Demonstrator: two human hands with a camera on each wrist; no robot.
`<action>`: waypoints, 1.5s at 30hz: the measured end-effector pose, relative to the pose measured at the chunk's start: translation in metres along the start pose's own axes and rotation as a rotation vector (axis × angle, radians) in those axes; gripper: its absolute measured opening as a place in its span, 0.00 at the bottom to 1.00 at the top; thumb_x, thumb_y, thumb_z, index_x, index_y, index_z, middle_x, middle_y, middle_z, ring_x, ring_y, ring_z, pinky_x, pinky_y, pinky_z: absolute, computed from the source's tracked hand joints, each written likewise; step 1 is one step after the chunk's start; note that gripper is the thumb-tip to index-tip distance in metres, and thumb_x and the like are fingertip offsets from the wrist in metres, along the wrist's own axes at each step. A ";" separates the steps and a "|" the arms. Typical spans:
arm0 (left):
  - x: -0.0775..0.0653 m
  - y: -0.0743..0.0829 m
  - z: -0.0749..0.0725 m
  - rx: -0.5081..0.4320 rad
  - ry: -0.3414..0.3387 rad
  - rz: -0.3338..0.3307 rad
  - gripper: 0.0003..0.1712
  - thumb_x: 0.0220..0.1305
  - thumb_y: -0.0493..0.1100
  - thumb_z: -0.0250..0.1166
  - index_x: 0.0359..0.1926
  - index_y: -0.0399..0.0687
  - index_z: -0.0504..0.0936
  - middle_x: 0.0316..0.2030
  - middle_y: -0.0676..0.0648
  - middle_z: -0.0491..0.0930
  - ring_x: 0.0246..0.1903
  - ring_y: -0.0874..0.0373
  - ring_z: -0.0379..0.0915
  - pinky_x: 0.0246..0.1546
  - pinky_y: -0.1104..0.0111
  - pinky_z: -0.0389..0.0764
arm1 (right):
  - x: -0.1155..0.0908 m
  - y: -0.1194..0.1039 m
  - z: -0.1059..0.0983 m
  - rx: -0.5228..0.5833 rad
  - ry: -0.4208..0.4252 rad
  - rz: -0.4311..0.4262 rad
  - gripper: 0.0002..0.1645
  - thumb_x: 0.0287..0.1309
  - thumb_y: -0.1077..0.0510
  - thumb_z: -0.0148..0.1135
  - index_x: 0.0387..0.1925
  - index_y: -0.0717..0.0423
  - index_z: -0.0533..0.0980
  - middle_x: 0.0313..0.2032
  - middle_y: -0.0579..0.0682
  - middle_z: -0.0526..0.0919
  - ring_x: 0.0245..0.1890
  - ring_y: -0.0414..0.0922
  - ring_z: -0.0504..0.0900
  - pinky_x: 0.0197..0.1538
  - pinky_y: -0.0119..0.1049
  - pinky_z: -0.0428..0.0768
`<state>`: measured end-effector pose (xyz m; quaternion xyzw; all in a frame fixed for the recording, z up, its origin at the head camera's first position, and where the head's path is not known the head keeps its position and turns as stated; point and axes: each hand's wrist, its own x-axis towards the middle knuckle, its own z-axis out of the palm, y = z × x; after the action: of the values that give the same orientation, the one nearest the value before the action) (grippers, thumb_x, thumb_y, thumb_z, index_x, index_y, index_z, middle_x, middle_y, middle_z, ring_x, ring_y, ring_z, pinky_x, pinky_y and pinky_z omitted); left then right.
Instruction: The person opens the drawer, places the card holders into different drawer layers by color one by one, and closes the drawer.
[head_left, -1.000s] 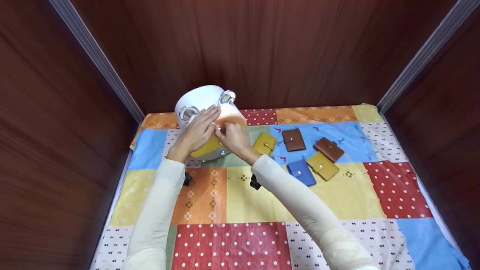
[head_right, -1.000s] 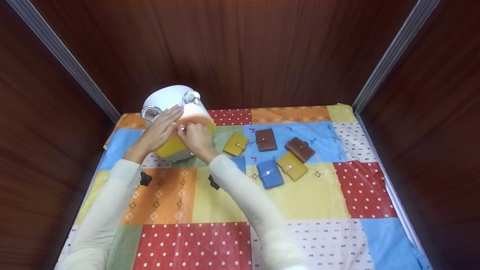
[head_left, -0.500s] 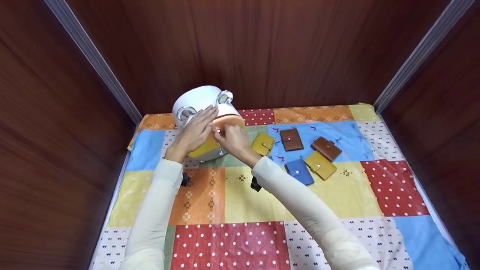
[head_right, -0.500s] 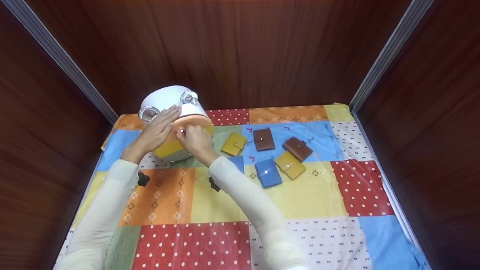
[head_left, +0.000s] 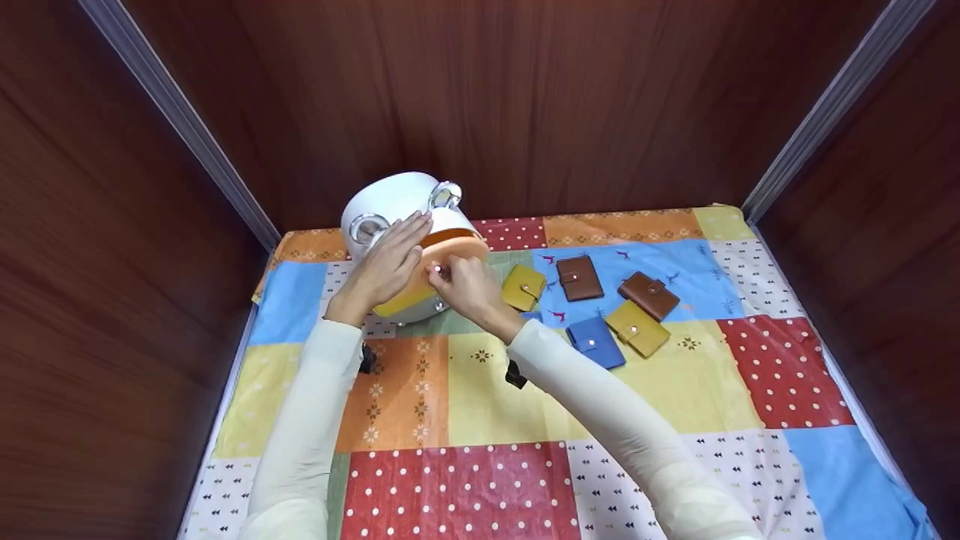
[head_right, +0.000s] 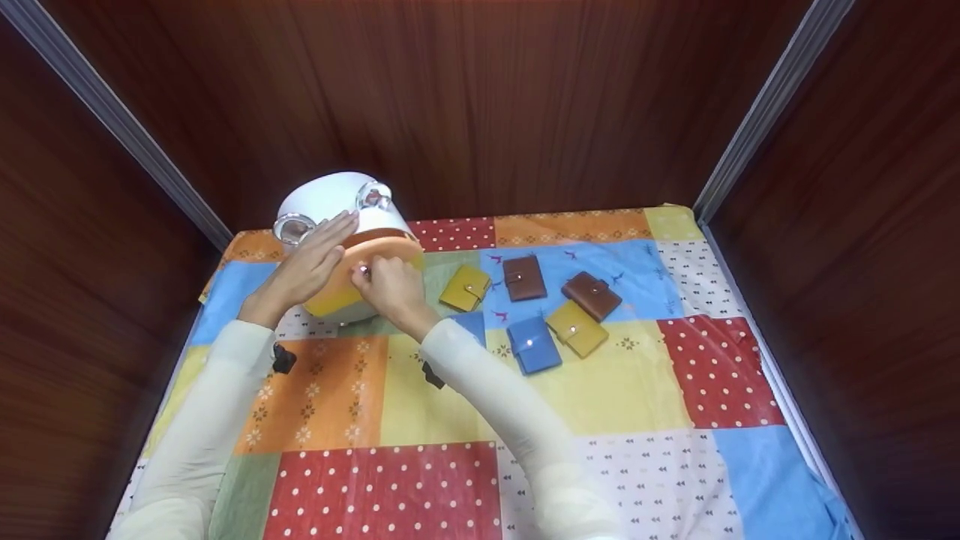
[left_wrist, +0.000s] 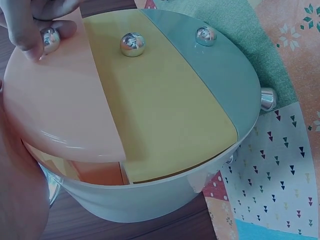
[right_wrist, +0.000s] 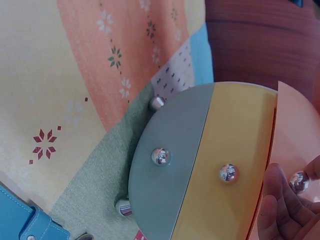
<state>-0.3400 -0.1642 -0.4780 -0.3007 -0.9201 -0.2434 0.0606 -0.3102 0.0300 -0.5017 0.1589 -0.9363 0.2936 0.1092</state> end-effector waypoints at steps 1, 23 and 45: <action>0.000 0.000 0.000 0.000 0.000 0.001 0.31 0.86 0.48 0.41 0.84 0.49 0.57 0.85 0.51 0.54 0.86 0.53 0.44 0.88 0.59 0.42 | -0.001 0.000 0.000 -0.001 0.000 -0.001 0.21 0.75 0.45 0.59 0.29 0.53 0.81 0.23 0.46 0.82 0.22 0.40 0.75 0.23 0.33 0.69; 0.000 0.001 -0.002 -0.033 0.001 0.017 0.31 0.86 0.45 0.42 0.83 0.46 0.59 0.85 0.47 0.55 0.86 0.50 0.46 0.88 0.57 0.43 | -0.022 0.002 -0.005 -0.019 0.034 -0.069 0.21 0.74 0.47 0.60 0.24 0.51 0.78 0.20 0.45 0.81 0.20 0.38 0.73 0.23 0.31 0.66; 0.001 0.000 -0.003 -0.025 -0.009 0.026 0.31 0.86 0.41 0.44 0.84 0.46 0.57 0.85 0.48 0.52 0.86 0.51 0.44 0.88 0.58 0.41 | -0.048 0.007 -0.009 -0.045 0.073 -0.110 0.21 0.72 0.48 0.63 0.22 0.50 0.78 0.19 0.43 0.80 0.19 0.38 0.72 0.21 0.33 0.69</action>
<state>-0.3407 -0.1656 -0.4751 -0.3145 -0.9134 -0.2525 0.0557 -0.2670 0.0517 -0.5121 0.1967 -0.9279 0.2716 0.1628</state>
